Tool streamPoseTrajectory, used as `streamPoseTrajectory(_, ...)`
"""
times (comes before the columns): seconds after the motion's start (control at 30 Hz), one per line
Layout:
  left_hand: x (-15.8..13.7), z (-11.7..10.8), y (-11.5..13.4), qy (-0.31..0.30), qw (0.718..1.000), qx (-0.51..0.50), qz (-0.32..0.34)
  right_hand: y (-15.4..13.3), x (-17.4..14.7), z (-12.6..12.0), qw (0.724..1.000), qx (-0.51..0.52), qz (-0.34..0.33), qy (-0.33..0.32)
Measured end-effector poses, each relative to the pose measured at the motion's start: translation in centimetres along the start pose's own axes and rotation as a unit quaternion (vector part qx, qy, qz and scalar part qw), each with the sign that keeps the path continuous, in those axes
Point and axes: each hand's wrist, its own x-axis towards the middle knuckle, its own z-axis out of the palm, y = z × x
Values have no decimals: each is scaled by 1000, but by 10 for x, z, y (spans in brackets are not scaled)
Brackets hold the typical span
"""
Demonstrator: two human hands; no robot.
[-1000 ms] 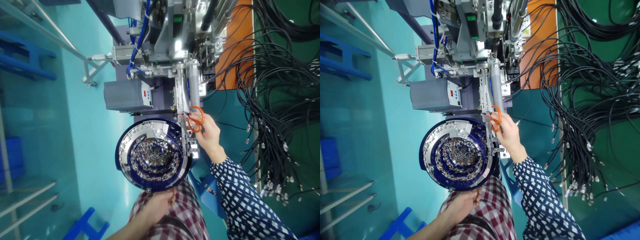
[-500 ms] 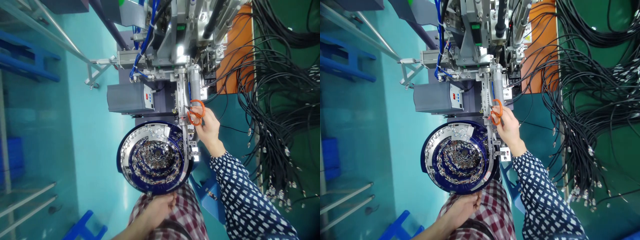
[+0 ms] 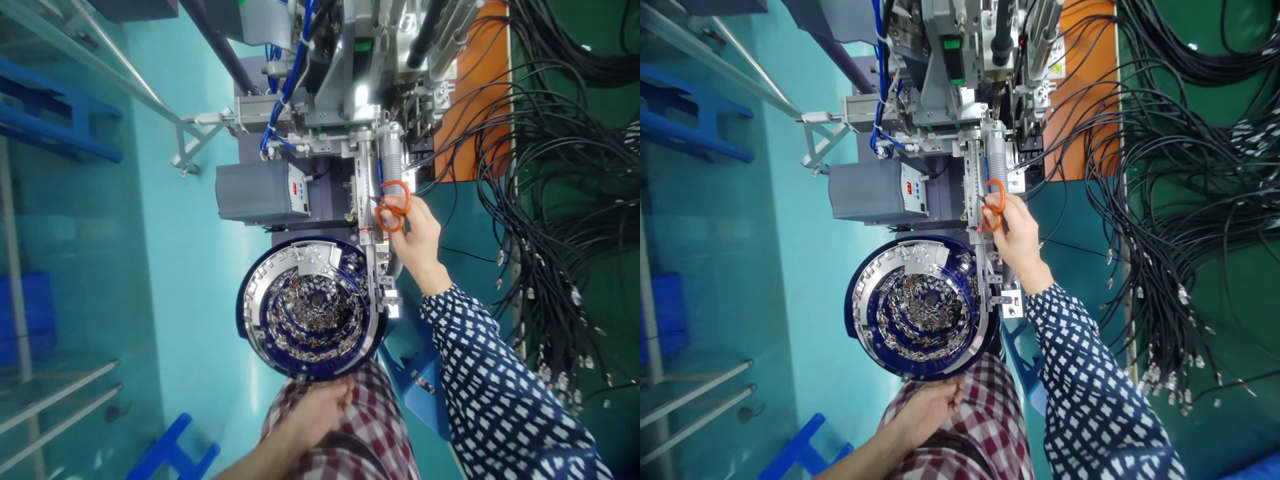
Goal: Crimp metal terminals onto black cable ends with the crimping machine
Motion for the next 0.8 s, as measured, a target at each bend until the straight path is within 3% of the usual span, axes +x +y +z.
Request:
streamPoseTrajectory(0.13,-4,4,5,-13,1000,8,18,-11,-12,-15,1000,14,15,19)
streamPoseTrajectory(0.33,-1,-7,4,-2,999,-32,2,-57,-77,-63,977,77,176,91)
streamPoseTrajectory(0.43,1,-14,1,-6,999,-37,4,-76,-115,-80,964,101,220,107)
streamPoseTrajectory(0.63,5,-20,3,-1,999,-34,16,-97,-177,-91,953,92,278,79)
streamPoseTrajectory(0.8,8,-21,4,-2,999,-33,28,-112,-210,-91,953,81,292,25)
